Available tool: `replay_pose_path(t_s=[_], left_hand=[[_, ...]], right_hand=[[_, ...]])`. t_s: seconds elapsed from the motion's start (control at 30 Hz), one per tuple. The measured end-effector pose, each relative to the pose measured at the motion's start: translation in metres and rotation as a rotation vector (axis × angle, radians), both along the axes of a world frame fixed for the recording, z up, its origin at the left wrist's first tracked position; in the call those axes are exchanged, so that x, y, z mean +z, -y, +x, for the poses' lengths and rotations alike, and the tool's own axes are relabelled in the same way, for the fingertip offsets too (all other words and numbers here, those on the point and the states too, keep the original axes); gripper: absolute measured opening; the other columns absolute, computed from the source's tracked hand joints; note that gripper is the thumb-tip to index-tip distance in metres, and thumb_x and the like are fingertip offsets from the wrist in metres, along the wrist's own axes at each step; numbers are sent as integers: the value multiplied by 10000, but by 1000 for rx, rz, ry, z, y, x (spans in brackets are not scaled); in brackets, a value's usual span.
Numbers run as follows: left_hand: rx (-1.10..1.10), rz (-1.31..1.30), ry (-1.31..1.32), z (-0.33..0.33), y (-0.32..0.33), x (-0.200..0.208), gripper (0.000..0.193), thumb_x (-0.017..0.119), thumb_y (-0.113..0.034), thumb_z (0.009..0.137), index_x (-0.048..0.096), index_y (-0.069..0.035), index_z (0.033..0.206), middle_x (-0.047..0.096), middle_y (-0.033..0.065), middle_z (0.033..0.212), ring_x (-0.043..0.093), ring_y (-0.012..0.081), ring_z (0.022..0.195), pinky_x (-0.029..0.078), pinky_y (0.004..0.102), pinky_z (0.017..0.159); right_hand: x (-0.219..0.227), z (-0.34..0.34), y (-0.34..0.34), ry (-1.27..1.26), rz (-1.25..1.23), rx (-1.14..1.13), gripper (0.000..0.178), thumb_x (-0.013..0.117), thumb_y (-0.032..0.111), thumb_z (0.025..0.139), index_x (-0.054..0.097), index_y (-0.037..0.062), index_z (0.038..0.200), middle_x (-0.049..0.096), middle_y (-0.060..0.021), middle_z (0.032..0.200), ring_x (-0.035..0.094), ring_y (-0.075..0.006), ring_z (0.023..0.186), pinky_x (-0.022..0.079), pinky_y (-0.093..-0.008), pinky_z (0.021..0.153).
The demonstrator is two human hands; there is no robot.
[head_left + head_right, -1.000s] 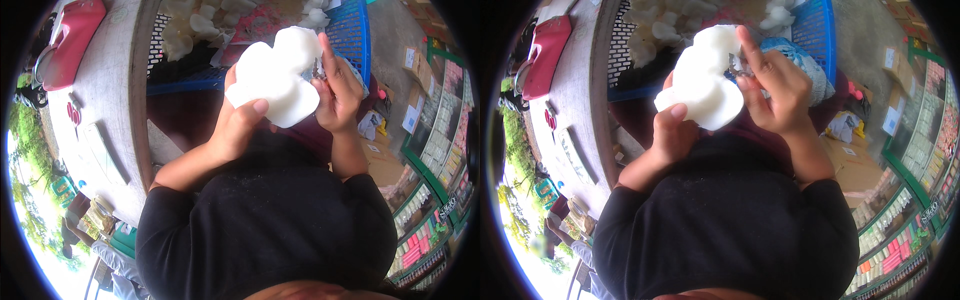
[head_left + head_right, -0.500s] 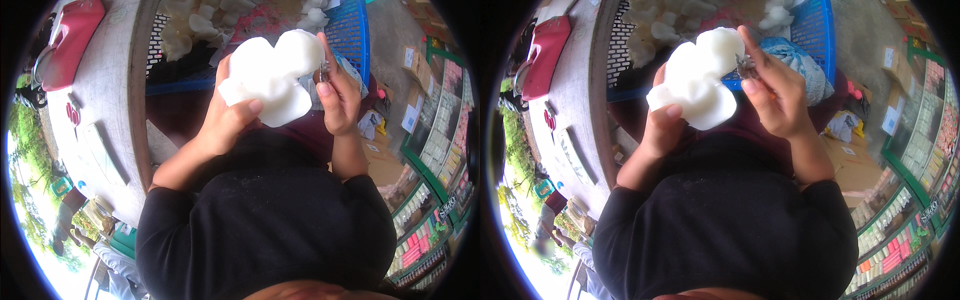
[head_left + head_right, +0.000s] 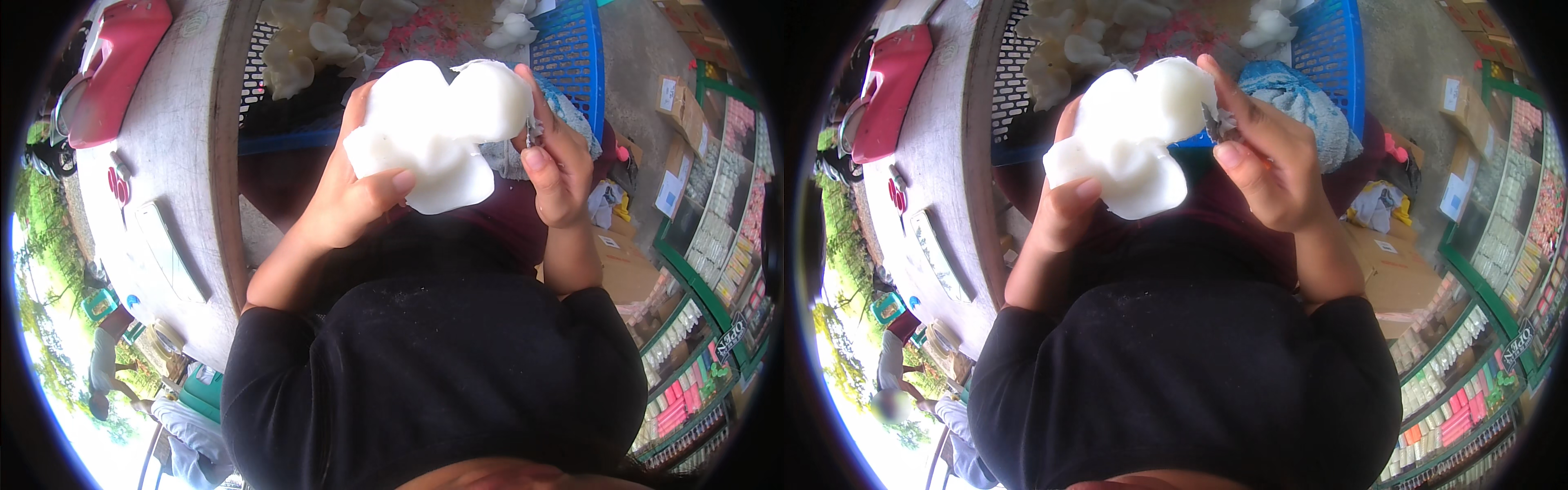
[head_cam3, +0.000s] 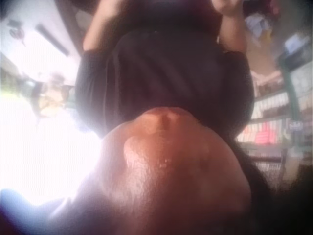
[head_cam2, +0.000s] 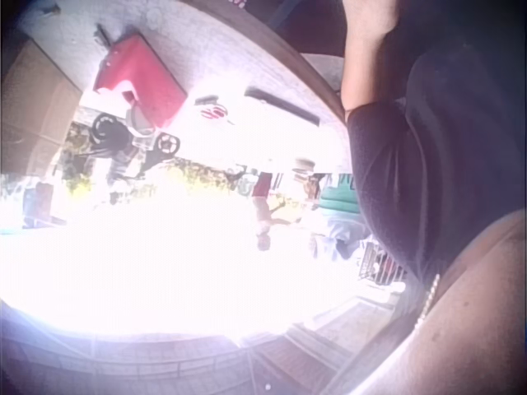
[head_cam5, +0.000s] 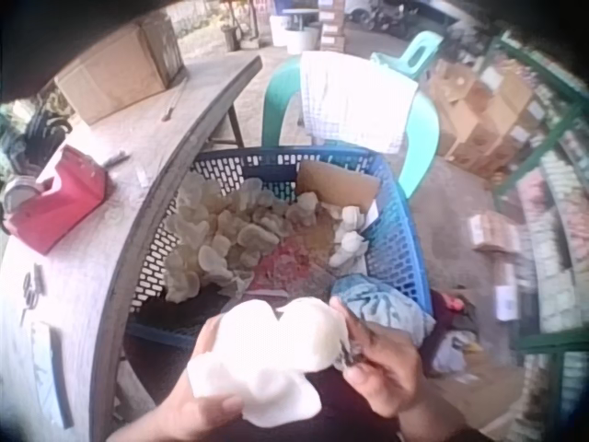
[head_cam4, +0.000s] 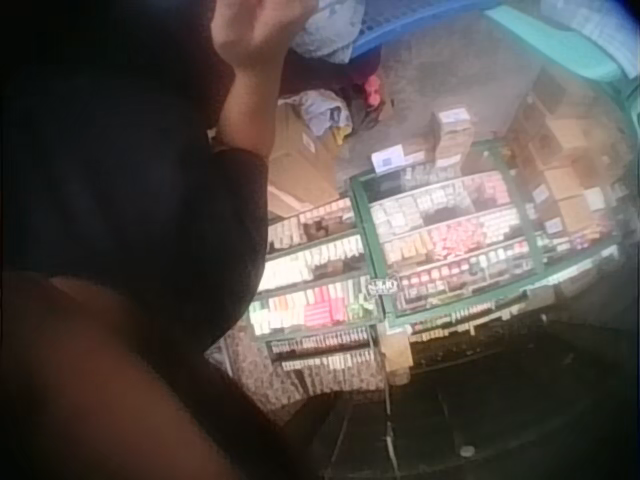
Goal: The person holds a white wax-like object and uses an orange utility knife to trim and shape its edges. They repeatedly rotate the object, make small cuts, and place trimmed pieces into a blue basket. The person continues this process throughout the clip.
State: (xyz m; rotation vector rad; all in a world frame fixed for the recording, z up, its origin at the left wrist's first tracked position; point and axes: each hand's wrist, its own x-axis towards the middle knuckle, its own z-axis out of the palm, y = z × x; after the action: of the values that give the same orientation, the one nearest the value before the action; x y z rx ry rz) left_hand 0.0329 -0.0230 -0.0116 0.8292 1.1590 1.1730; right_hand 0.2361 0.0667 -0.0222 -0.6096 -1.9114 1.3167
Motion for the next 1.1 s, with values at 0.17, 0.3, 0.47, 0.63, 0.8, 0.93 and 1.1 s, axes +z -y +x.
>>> replay_pose_path(t_s=[0.17,0.3,0.47,0.63,0.8,0.93,1.1], left_hand=[[-55,13,-19,-8,-1,3,878,605,-320,624,216,11,1337,409,160,1212,416,256,1144,354,387,943],[-63,51,-52,-14,0,4,909,620,-302,600,204,13,1345,417,165,1211,420,267,1143,345,395,949],[-76,133,-146,-19,2,3,922,634,-295,592,201,9,1348,426,169,1207,425,279,1144,339,395,956],[-40,131,-234,-20,-2,0,845,615,-294,647,224,7,1332,474,145,1116,506,227,997,436,335,790],[98,-252,257,-9,-14,-3,563,476,-390,815,407,4,1211,573,104,974,549,140,746,403,250,494],[132,-355,316,-10,-14,0,560,415,-488,836,526,-11,1109,622,82,949,552,124,719,379,247,471],[157,-368,255,-4,-15,13,572,390,-524,833,513,-22,1080,601,101,917,561,157,708,366,248,410]], right_hand=[[-1,0,1,-29,22,-1,520,482,106,796,437,-78,1281,610,-174,957,533,-167,667,426,-261,630],[3,2,3,-23,-50,45,530,491,128,792,444,-67,1282,597,-138,857,444,-134,579,375,-251,559],[-1,1,2,-28,25,23,513,501,129,792,467,-48,1272,601,-147,881,434,-115,572,359,-243,545],[-14,-7,2,-141,-256,14,504,440,218,872,417,-4,1323,525,-62,744,367,-85,535,324,-217,510],[-19,-18,-9,-411,-1290,126,509,383,379,928,348,89,1345,397,-5,663,346,-63,524,316,-189,486],[-25,-19,-5,-203,-916,15,409,443,338,917,385,55,1206,444,-32,689,384,-71,540,337,-192,496],[-31,-10,-7,-335,-708,223,265,438,289,933,418,40,1020,529,-76,735,492,-109,580,417,-211,543]])
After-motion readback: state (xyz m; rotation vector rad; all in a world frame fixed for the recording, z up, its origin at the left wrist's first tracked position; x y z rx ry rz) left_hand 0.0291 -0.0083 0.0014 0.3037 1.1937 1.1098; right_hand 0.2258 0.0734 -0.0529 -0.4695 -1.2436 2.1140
